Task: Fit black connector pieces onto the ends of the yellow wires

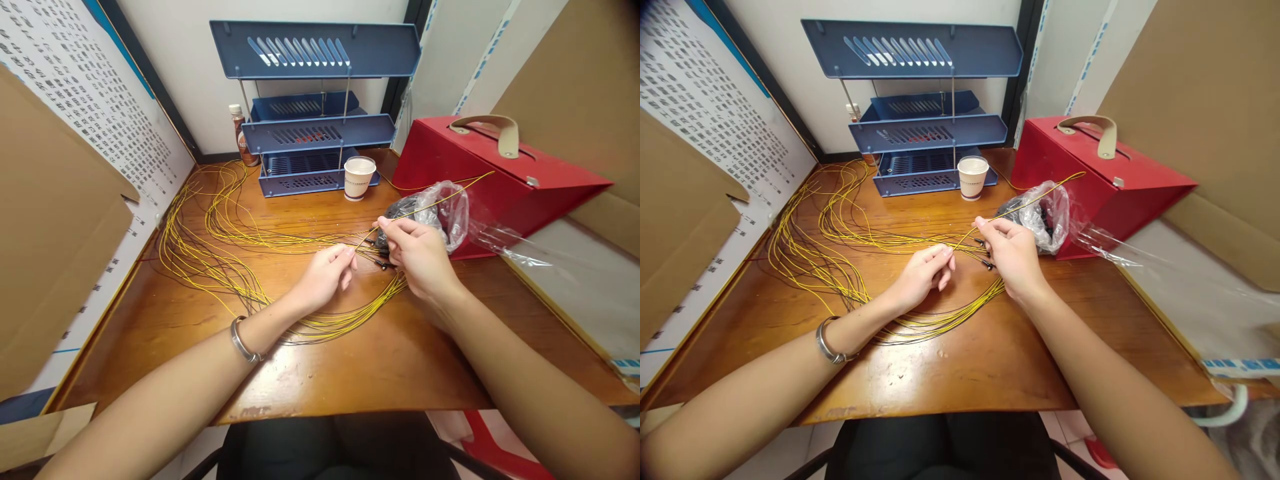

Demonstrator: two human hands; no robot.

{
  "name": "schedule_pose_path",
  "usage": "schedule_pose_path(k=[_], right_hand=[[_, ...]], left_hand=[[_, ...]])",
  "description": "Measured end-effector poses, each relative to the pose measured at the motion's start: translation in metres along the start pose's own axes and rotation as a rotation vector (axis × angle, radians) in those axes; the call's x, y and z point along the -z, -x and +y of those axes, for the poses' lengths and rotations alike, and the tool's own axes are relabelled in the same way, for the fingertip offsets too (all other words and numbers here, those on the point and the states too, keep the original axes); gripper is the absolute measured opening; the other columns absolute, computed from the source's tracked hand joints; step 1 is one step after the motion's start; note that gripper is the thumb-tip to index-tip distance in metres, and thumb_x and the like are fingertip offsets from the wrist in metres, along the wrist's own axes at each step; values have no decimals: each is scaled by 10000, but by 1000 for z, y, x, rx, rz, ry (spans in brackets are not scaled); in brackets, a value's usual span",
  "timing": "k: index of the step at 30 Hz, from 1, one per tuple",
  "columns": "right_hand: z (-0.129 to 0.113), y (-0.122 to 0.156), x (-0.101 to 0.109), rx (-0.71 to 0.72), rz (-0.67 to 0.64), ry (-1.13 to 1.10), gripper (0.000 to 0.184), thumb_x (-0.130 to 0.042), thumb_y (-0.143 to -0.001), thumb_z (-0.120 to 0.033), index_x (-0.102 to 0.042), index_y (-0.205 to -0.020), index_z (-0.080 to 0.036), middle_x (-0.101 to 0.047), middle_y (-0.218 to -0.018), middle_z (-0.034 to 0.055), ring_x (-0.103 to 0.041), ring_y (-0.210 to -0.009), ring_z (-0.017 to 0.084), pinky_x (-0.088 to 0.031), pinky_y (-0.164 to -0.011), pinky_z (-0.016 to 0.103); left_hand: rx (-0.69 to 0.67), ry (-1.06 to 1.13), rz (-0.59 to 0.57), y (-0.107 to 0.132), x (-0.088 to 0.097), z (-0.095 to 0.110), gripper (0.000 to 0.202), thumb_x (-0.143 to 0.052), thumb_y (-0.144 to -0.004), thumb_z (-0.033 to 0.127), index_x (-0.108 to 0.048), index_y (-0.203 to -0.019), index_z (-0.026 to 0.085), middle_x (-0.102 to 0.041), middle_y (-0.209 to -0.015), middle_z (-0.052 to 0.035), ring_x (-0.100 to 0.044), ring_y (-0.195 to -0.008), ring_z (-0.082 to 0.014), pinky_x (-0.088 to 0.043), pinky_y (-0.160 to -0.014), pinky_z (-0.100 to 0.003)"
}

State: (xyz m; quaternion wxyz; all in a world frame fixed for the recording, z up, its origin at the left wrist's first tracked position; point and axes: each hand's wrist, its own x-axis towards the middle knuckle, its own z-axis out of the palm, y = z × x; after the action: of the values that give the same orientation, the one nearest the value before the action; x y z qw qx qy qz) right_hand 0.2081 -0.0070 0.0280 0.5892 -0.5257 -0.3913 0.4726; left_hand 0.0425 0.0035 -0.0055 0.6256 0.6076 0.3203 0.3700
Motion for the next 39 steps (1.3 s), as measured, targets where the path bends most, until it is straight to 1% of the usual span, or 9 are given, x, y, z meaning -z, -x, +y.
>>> schedule_pose_path(k=[6,8,13,16,20,24,27,35,39], right_hand=[[6,5,-3,-10,-282,199,407,-837,-692,-500,-696,-675,-118,-554,-576,-11,-339,-443,33,-177,-411,225],[6,6,-3,21,-250,195,399,-836,-698,-487,-684,-656,-120,-544,-562,-14,-350,-448,35,-185,-415,221],[-3,2,0,47,-10,34,302,-811,-736,-397,-654,-686,-144,-473,-525,-53,-296,-397,24,-141,-398,226],[-7,0,1,102,43,-52,261,-813,-731,-362,-667,-705,-148,-437,-516,-61,-277,-398,26,-133,-402,232],[-8,2,1,183,46,-89,257,-817,-725,-391,-712,-764,-159,-396,-490,-68,-266,-411,43,-142,-414,248],[-6,5,0,206,1,-47,279,-790,-742,-446,-703,-781,-183,-379,-486,-71,-258,-413,60,-141,-423,269],[-6,7,-1,222,-29,-33,286,-785,-749,-458,-686,-752,-189,-386,-484,-69,-264,-410,60,-150,-426,272],[-6,7,-2,233,-35,-64,258,-797,-763,-401,-685,-705,-176,-398,-473,-65,-276,-410,51,-175,-425,261],[-4,7,-1,204,-98,-7,273,-770,-779,-451,-725,-789,-182,-406,-496,-66,-280,-419,57,-191,-415,253]], left_hand=[[-4,-14,16,1,0,2,340,-462,-937,447,-507,-736,176,-477,-453,55,-352,-410,-76,-258,-471,-218],[12,-6,27,1,0,3,331,-434,-954,416,-507,-741,175,-477,-444,51,-342,-401,-76,-254,-464,-216],[-18,54,112,2,0,4,330,-374,-1006,367,-518,-783,171,-472,-450,47,-313,-389,-76,-242,-441,-216],[-138,92,277,1,1,3,318,-376,-1027,379,-534,-847,172,-527,-543,32,-307,-397,-70,-233,-421,-221],[-242,42,473,0,3,-1,176,-539,-982,352,-575,-951,182,-651,-815,-14,-325,-444,-51,-250,-412,-224],[-287,-85,449,4,0,-3,197,-652,-923,314,-629,-1085,204,-697,-1089,-55,-393,-499,-51,-316,-447,-237],[-319,-126,418,8,-2,-1,235,-668,-914,322,-645,-1122,217,-696,-1160,-56,-422,-504,-51,-345,-465,-249],[-347,-107,468,7,-3,0,176,-650,-935,356,-661,-990,190,-703,-973,-36,-447,-515,-56,-357,-469,-238],[-349,-114,476,7,-3,-1,184,-640,-941,363,-651,-955,179,-699,-915,-36,-496,-557,-68,-397,-502,-227]])
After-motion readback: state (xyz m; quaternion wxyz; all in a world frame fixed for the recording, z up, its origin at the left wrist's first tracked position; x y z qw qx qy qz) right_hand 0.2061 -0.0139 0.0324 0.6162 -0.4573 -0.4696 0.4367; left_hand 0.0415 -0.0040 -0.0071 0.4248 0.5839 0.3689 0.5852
